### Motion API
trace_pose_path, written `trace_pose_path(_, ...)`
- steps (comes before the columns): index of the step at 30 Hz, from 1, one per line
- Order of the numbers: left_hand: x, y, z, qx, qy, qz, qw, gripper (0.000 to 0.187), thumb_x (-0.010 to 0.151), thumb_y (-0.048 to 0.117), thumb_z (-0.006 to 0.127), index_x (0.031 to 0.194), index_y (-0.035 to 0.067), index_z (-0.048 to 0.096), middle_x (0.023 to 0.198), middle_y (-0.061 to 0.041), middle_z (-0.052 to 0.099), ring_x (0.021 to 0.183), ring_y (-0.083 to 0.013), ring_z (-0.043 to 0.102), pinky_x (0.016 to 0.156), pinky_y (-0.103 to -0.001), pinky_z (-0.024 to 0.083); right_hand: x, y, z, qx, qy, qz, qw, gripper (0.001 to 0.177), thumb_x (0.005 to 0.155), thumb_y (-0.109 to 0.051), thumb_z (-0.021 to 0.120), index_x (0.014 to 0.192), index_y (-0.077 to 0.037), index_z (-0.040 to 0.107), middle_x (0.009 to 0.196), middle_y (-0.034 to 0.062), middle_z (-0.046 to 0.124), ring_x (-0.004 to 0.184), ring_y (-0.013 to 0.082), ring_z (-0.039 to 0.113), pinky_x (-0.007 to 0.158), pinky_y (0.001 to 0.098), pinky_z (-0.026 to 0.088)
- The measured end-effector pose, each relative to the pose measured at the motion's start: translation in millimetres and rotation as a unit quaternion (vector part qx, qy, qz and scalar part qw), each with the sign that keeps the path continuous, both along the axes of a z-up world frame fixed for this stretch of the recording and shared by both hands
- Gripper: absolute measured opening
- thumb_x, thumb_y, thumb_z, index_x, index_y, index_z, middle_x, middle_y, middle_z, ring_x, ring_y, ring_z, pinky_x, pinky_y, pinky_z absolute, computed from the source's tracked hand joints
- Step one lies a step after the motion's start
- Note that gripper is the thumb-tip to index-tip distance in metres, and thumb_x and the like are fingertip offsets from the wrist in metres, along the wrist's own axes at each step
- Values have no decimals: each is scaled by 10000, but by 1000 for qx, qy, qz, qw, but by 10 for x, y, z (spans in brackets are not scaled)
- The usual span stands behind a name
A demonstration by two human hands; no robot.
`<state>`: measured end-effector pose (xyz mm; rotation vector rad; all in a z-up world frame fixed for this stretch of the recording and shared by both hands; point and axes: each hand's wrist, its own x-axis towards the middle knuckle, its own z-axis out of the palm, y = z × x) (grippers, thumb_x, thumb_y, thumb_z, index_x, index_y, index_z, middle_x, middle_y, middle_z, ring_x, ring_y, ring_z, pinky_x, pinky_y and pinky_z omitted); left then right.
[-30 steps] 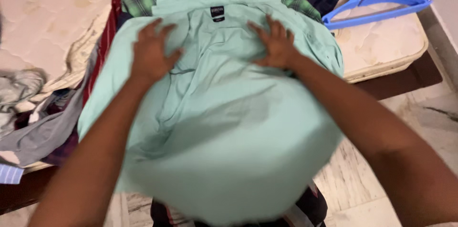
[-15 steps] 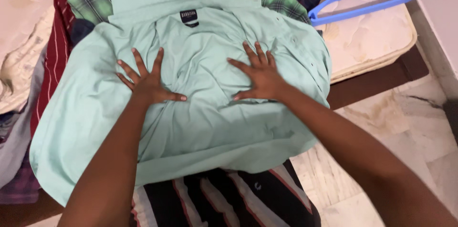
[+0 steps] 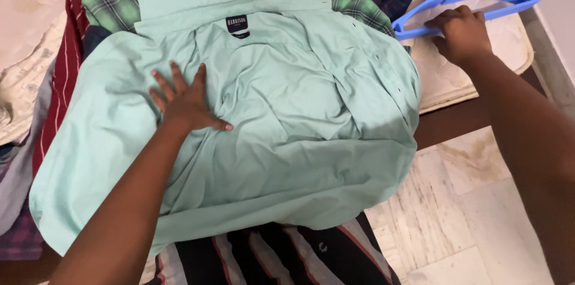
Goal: The person places a dark plaid shirt on a blue hanger, smooths it, and sets it aside. Then the person places a green plaid shirt on a hanger, buttons it, and smooths it. Finally, the person places a light green shirt on a hanger and smooths it.
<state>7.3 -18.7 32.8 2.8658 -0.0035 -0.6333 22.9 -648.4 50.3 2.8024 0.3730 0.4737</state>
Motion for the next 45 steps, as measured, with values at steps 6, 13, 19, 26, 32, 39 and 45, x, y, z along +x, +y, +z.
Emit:
trace_pose_path(6, 119, -290, 46, 64, -27, -87, 994, 1504, 474, 590, 982, 1618, 51, 168, 1732, -179, 16, 1564, -480, -11, 1174, -678, 150, 95, -95, -195, -16, -23, 0, 1000, 76, 989, -195, 742, 1055, -199, 781, 1074, -18, 728, 1122, 233, 605, 981, 448, 438)
trace_pose_path(13, 86, -238, -97, 22, -41, -72, 996, 1552, 445, 612, 982, 1622, 75, 124, 1720, -129, 24, 1571, -399, 15, 1184, -642, 147, 320, -104, 385, -11, -45, 48, 998, 167, 1044, -162, 752, 892, -97, 733, 945, 106, 693, 970, 300, 658, 876, 428, 493)
trace_pose_path(19, 90, -243, -142, 14, -66, -67, 995, 1531, 448, 588, 990, 1618, 65, 153, 1718, -148, 72, 1570, -408, 32, 1188, -624, 151, 423, 423, 1095, 129, -86, 174, 972, 45, 982, -27, 712, 1024, -27, 729, 974, 146, 692, 953, 371, 681, 802, 467, 531)
trace_pose_path(26, -314, -534, -50, -396, -163, -53, 902, 1191, 722, 447, 903, 1611, 34, 227, 1654, -206, 269, 1540, -366, 221, 1218, -551, 229, 139, 2243, 1026, 58, -40, 305, 950, 222, 905, -68, 651, 1109, -55, 739, 1097, 104, 683, 1025, 298, 673, 874, 406, 558)
trace_pose_path(32, -739, -447, 123, -746, -62, 184, 637, 637, 957, 287, 664, 1519, 104, 427, 1186, -103, 698, 986, -188, 693, 826, -330, 571, -479, 3703, 605, 41, 2, 387, 921, 100, 857, -124, 657, 944, -86, 688, 934, 45, 622, 941, 252, 653, 777, 405, 531)
trace_pose_path(39, -874, 76, -78, -716, -161, 215, 644, 338, 983, 168, 670, 1294, 33, 667, 989, -73, 764, 763, -140, 701, 638, -245, 496, -419, 4170, 475, 142, -31, 463, 874, 178, 857, -232, 733, 962, -89, 719, 957, 43, 658, 944, 240, 636, 778, 407, 497)
trace_pose_path(45, -814, 463, -282, -701, -184, 213, 655, 313, 962, 124, 699, 1259, 23, 691, 990, -70, 771, 774, -65, 655, 651, -238, 528, 616, 3683, 644, 138, -32, 247, 959, 181, 925, -136, 723, 1093, -68, 725, 1084, 139, 681, 1057, 351, 629, 902, 477, 496)
